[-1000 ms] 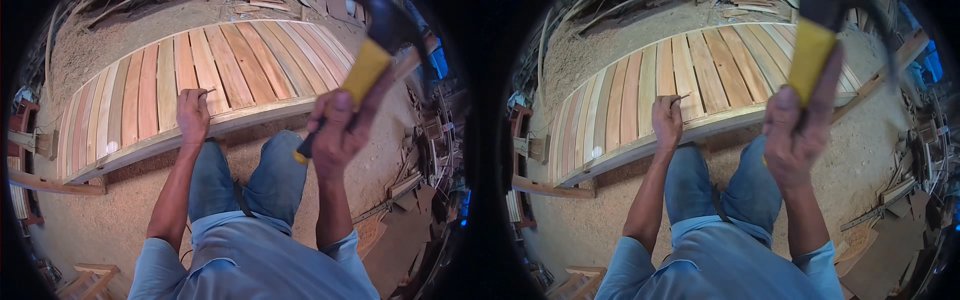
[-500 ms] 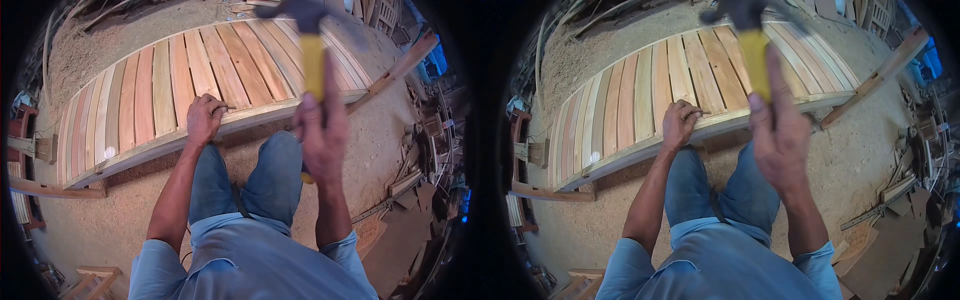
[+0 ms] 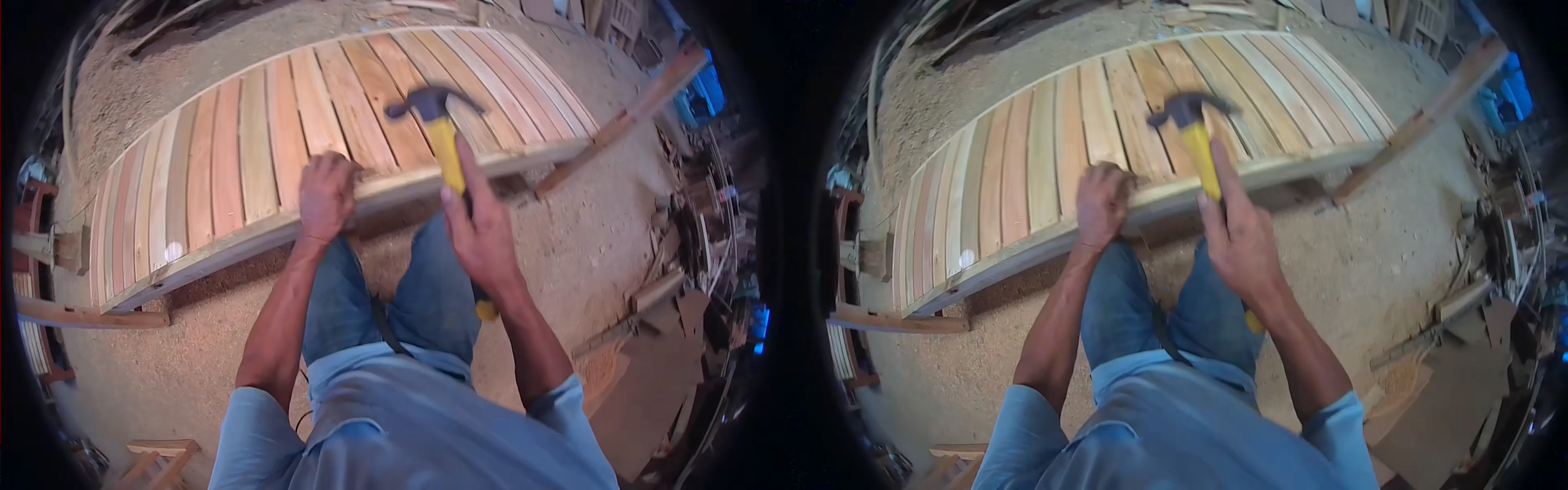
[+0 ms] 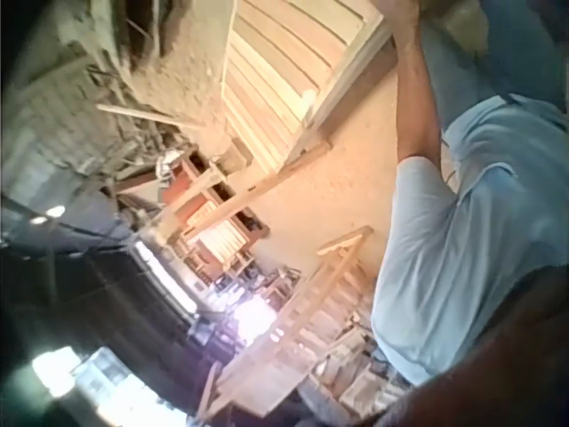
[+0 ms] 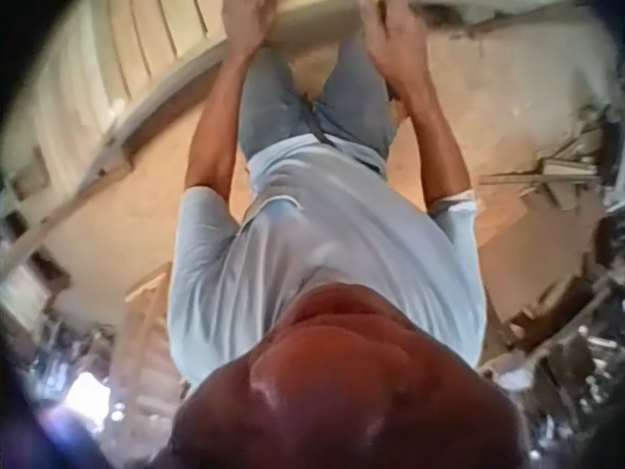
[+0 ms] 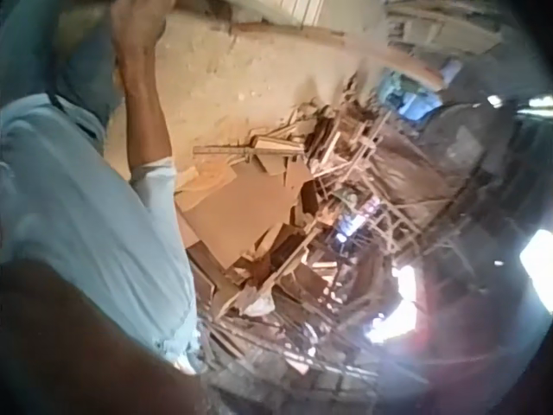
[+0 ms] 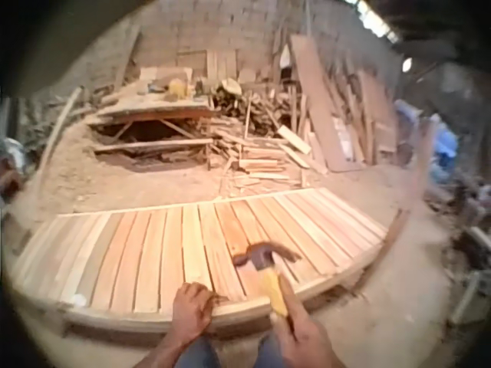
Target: Assembling a wooden furniture piece by hammering slats onto a frame and smoothing the surface with an electric planer.
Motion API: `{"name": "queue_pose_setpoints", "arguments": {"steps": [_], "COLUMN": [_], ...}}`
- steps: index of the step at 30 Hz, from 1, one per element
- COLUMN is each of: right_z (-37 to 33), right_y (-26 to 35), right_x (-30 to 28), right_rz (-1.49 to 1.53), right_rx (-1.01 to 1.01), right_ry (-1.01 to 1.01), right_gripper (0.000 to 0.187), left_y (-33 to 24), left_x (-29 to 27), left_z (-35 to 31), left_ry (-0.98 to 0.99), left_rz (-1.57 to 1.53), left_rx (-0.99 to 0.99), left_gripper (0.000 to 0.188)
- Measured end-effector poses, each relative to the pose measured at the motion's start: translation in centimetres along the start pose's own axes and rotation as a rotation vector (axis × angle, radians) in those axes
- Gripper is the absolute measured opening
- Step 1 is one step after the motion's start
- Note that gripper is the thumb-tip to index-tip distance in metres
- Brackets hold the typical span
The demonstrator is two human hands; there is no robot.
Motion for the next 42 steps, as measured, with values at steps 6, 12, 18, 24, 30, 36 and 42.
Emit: {"name": "queue_pose_setpoints", "arguments": {"steps": [6,12,18,24,30,36,42], "right_z": [2.5,3.5,4.3,-3.0,-2.1,-1.7,-0.7], "right_y": [8.5,14.2,9.9,-5.0,-4.7,-5.4,1.3], "right_x": [-9.3,-16.4,-12.1,2.2,1.4,-3.0,-8.4], "right_rz": [0.215,0.376,0.448,-0.06,-0.08,-0.062,-0.027], "right_rx": [-0.268,-0.533,-0.641,0.07,0.072,0.097,0.013], "right_ry": [-0.359,-0.62,-0.633,0.006,-0.107,-0.207,-0.339], "right_gripper": [0.067,0.032,0.049,0.074,0.069,0.065,0.065], "left_y": [0.1,-0.2,-0.4,-0.1,-3.5,6.2,11.4], "left_x": [1.6,2.3,2.2,2.0,-0.2,-8.4,-11.7], "left_z": [1.9,2.0,2.1,1.8,0.3,-0.8,-1.9], "left_ry": [0.05,0.1,0.075,0.056,-0.11,-0.262,-0.326], "left_rz": [-0.104,-0.065,-0.088,0.022,0.117,0.253,0.42], "left_rx": [-0.117,-0.116,-0.084,-0.036,0.105,-0.186,-0.421], "left_gripper": [0.009,0.01,0.008,0.009,0.014,0.021,0.014]}}
Point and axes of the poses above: each hand's wrist, its own z-axis towards the middle knuckle, its own x-axis out of the palm, y = z × x, the point moved 8 cm from there along z, towards the middle knuckle, and after that the axes turned 9 degrees about -x, right-handed, at the moved point
